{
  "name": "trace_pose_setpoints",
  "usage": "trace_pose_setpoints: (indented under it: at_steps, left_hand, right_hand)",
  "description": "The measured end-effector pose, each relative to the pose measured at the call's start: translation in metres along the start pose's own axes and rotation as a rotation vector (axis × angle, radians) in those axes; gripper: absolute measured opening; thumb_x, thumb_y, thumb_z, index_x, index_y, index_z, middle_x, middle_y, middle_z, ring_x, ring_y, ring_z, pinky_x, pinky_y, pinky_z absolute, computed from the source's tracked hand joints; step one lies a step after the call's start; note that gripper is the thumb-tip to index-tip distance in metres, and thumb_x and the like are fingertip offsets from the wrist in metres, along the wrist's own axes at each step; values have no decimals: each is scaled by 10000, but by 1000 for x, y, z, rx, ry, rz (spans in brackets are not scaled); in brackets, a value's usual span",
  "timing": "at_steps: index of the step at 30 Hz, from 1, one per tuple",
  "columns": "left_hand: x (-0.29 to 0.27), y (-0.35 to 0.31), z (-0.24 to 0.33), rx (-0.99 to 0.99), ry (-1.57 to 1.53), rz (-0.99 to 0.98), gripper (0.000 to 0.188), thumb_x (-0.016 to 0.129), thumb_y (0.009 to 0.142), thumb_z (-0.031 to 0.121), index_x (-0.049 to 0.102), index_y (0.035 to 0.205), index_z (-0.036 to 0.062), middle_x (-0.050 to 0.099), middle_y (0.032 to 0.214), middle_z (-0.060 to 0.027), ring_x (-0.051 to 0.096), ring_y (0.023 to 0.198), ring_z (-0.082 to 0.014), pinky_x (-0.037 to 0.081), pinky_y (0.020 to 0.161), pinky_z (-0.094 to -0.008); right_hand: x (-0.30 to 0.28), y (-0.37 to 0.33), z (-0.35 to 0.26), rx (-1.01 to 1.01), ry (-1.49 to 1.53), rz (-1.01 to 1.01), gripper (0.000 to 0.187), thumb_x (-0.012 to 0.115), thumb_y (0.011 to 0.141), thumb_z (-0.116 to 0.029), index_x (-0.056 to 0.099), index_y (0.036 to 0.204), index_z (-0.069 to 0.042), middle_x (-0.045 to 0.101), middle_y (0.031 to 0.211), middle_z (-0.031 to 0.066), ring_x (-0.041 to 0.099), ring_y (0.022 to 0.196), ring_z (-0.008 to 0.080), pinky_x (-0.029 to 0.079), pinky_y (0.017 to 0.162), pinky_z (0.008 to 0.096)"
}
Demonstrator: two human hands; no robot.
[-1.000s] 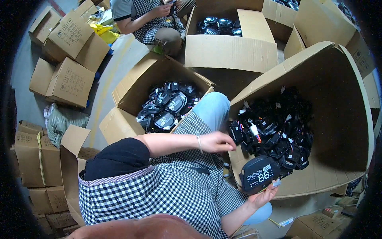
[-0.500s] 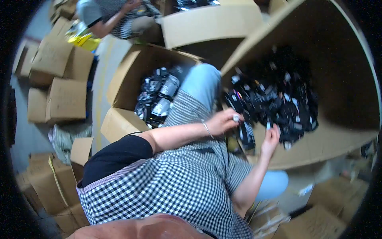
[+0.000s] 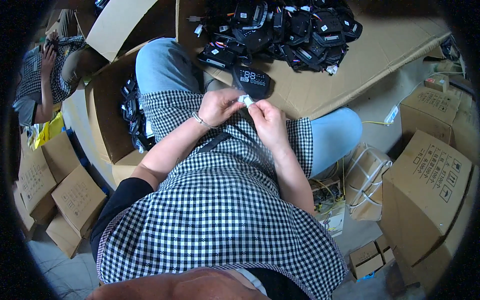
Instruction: The person organizes electronic display units and their wiring harnesses by hand, taking them from cardboard boxes and arranging them on a warehouse floor.
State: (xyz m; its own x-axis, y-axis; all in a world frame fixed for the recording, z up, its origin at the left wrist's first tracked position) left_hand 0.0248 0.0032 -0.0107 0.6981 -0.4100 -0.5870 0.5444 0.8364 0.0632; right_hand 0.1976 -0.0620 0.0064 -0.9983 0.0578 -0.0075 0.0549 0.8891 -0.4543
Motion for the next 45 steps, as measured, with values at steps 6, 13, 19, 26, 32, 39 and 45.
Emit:
trace_pose_setpoints:
  at_steps: [6, 13, 19, 26, 32, 39, 45]
  left_hand:
    - [-1, -8, 12, 83, 202, 25, 197, 708, 754, 207, 687, 935, 130, 650, 726, -58, 645, 645, -255, 503, 562, -371]
    - [1, -6, 15, 154, 223, 124, 218, 713, 717, 157, 686, 930, 120, 607, 646, -38, 618, 574, -228, 481, 516, -362]
    - [7, -8, 5, 177, 232, -4, 192, 700, 739, 207, 658, 906, 123, 622, 665, -48, 627, 587, -254, 489, 523, -381]
    - [8, 4, 9, -49, 200, -233, 203, 675, 792, 313, 640, 813, 114, 636, 652, -99, 635, 624, -312, 493, 540, -437]
    - [-3, 8, 25, -246, -29, -16, 271, 684, 817, 344, 623, 787, 82, 619, 629, -131, 620, 580, -319, 477, 547, -413]
    - [1, 3, 29, -158, -588, -61, 126, 710, 852, 187, 630, 837, 90, 606, 764, -12, 548, 670, -111, 433, 633, -253]
    - [-2, 4, 10, -408, -901, -102, 111, 629, 929, 144, 631, 947, 35, 611, 821, 41, 517, 747, -26, 440, 683, -204]
  right_hand:
    - [-3, -16, -9, 337, 317, -90, 204, 561, 945, -159, 589, 783, -37, 440, 590, -86, 344, 481, 9, 246, 427, 193]
    - [12, -27, -5, 351, 622, 10, 164, 537, 950, -157, 559, 817, -63, 366, 551, -88, 285, 426, 3, 191, 385, 179]
    - [-4, -9, 5, 435, 498, -157, 189, 515, 978, -197, 569, 860, -61, 386, 551, -88, 282, 424, -3, 193, 384, 172]
    - [-27, 24, 6, 320, 140, -172, 146, 541, 966, -186, 593, 874, -86, 409, 589, -101, 323, 473, -1, 221, 411, 182]
    - [-70, 127, 10, -486, -888, 479, 135, 600, 854, -191, 700, 850, -101, 612, 989, 79, 568, 927, 306, 462, 809, 418]
    - [-75, 140, 42, -311, -979, 567, 121, 659, 817, -205, 712, 800, -98, 606, 999, 81, 568, 964, 299, 445, 851, 415]
    - [-68, 33, -38, -231, 690, 420, 179, 533, 961, -138, 606, 1039, 5, 626, 1067, 86, 604, 1003, 250, 474, 926, 399]
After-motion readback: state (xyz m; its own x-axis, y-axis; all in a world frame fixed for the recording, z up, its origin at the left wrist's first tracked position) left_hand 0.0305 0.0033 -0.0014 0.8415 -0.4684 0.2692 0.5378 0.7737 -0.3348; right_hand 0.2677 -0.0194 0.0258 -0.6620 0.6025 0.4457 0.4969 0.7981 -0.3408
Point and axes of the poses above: each hand's wrist, its own y-axis towards the middle knuckle, its own x-axis out of the palm, z = x × y, the point moved 1 cm from there along y, towards the middle knuckle
